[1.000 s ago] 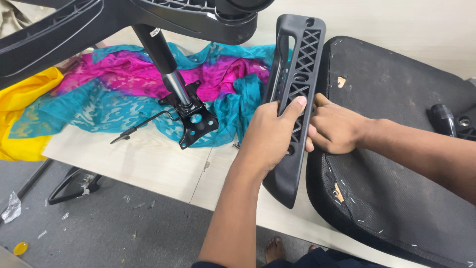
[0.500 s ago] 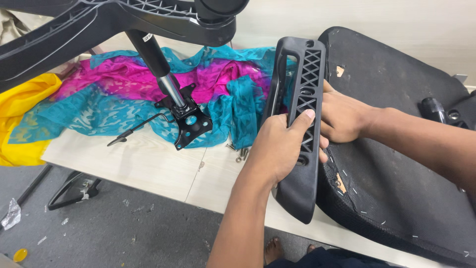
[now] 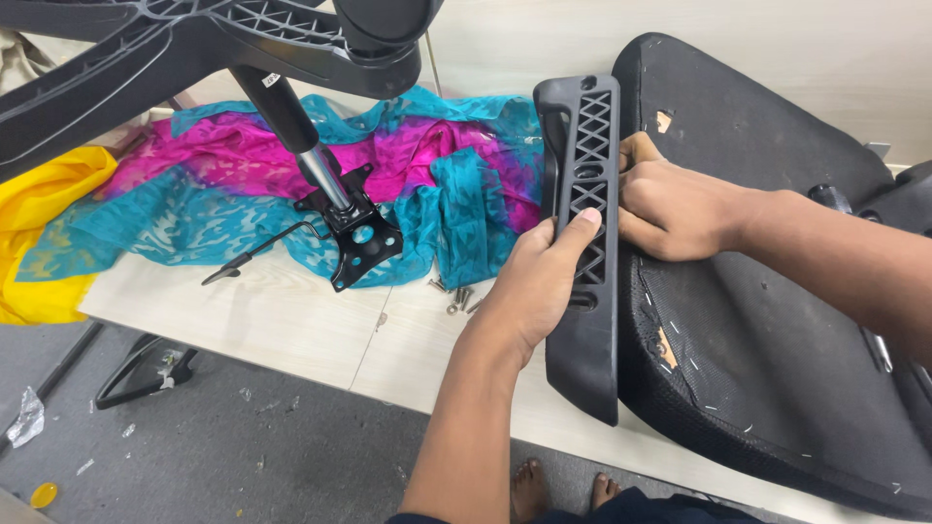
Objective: The person uses a screwdriver to tighten a screw into a black plastic chair armrest. They then pick up a second armrest, align it with the chair seat, and insert a screw by hand to begin securing it.
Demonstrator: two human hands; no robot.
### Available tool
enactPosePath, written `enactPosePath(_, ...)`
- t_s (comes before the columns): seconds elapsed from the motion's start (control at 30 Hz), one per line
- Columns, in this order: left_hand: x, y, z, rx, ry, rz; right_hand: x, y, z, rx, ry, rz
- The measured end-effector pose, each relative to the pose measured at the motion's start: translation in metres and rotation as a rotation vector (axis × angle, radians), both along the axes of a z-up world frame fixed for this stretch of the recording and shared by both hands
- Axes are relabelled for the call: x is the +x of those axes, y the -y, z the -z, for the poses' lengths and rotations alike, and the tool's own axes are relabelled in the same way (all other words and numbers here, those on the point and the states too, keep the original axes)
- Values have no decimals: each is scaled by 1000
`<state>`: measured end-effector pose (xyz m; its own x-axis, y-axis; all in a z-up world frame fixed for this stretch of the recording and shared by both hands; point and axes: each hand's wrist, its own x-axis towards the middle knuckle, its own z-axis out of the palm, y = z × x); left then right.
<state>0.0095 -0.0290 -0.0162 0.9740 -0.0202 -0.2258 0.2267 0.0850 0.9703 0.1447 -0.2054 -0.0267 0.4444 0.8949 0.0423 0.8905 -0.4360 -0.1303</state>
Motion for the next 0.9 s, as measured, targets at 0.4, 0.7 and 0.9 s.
enactPosePath(0.4,5,-3,33,-473,-69,0,-12,-1,-11,116,-136,-175)
enactPosePath(0.7,19,-5,38,-537,-109,18,-22,-3,-17,61,-125,-136)
enactPosePath(0.9,39,-12,62,-816,-138,134,-28,-4,-18,94,-187,-100)
